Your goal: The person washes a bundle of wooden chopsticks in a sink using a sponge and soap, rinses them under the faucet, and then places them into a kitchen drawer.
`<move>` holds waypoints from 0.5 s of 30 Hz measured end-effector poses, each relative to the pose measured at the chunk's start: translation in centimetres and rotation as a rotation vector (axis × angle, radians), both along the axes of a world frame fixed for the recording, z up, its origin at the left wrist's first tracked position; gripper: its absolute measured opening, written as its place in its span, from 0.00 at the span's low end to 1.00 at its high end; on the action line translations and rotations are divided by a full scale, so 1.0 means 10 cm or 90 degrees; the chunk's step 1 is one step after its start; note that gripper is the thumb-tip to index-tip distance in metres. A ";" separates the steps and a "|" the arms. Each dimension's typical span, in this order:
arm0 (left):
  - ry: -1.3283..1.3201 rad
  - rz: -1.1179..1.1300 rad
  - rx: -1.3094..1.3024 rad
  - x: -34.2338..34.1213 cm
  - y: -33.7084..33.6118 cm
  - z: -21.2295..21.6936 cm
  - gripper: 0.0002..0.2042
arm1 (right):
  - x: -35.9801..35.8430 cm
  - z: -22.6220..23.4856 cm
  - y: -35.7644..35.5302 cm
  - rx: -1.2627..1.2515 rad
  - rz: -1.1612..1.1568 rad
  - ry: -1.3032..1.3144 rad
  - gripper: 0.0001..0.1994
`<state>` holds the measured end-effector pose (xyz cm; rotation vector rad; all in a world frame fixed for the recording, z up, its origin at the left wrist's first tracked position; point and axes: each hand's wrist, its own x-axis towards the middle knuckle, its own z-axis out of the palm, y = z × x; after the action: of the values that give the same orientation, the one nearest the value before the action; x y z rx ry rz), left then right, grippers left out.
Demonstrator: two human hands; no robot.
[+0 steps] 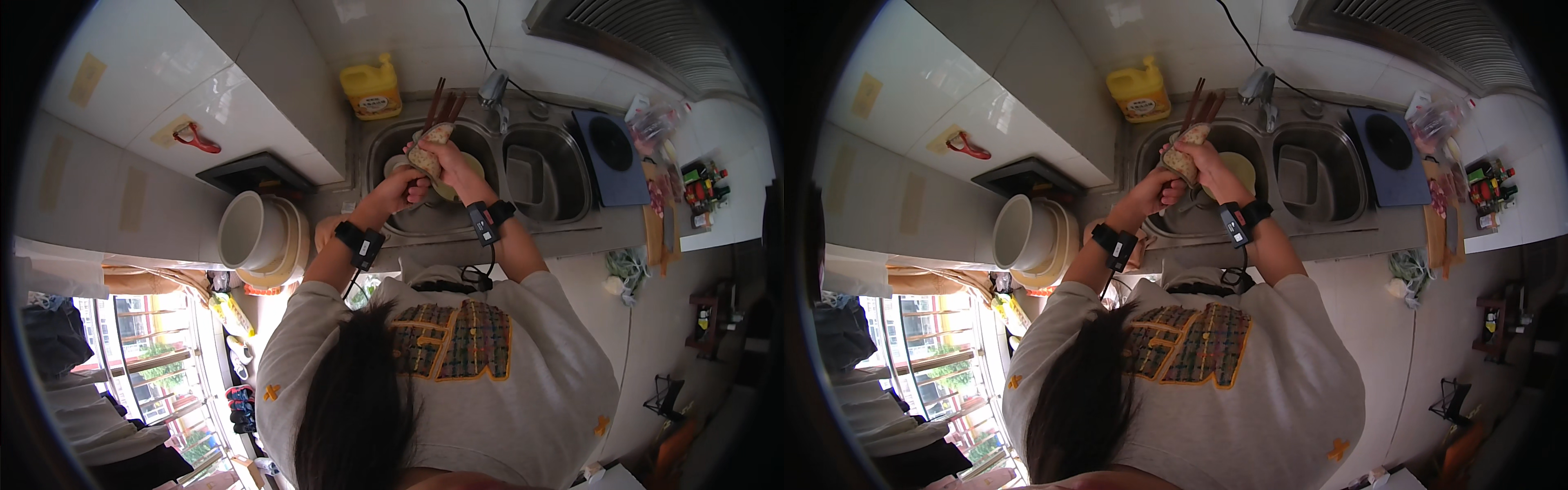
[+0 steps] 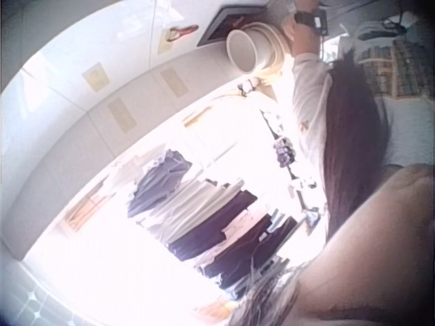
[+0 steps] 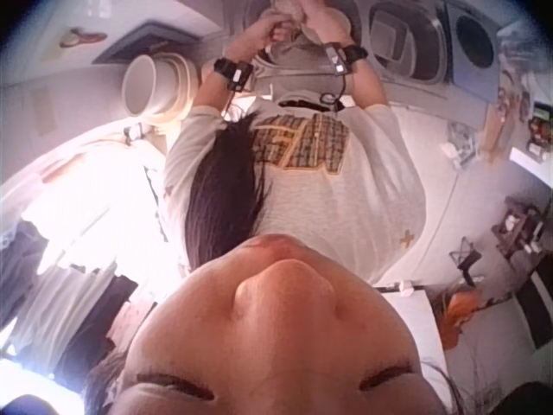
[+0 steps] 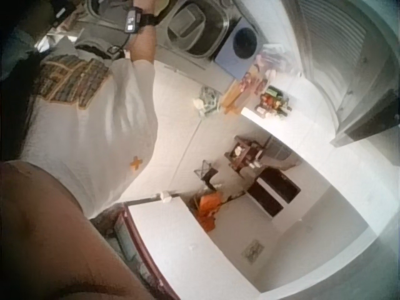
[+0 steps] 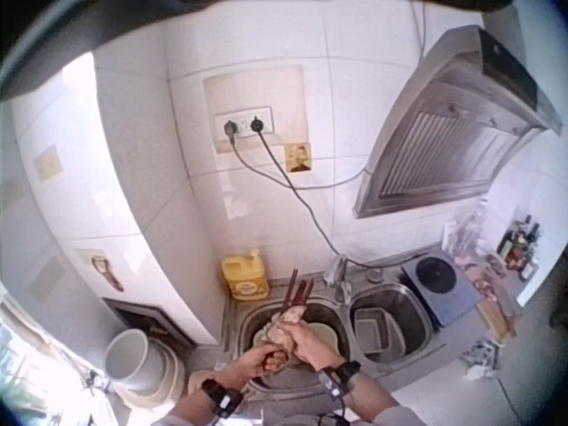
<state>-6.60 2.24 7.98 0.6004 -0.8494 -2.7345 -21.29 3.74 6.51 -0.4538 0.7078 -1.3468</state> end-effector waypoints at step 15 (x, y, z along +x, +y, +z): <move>-0.151 0.070 -0.093 0.10 0.18 0.04 0.07 | -0.57 -0.35 -0.24 0.027 -0.359 -0.015 0.08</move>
<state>-5.58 4.03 8.43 0.9237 -1.0247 -2.5097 -27.04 1.39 2.98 -0.2051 0.8807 -1.8555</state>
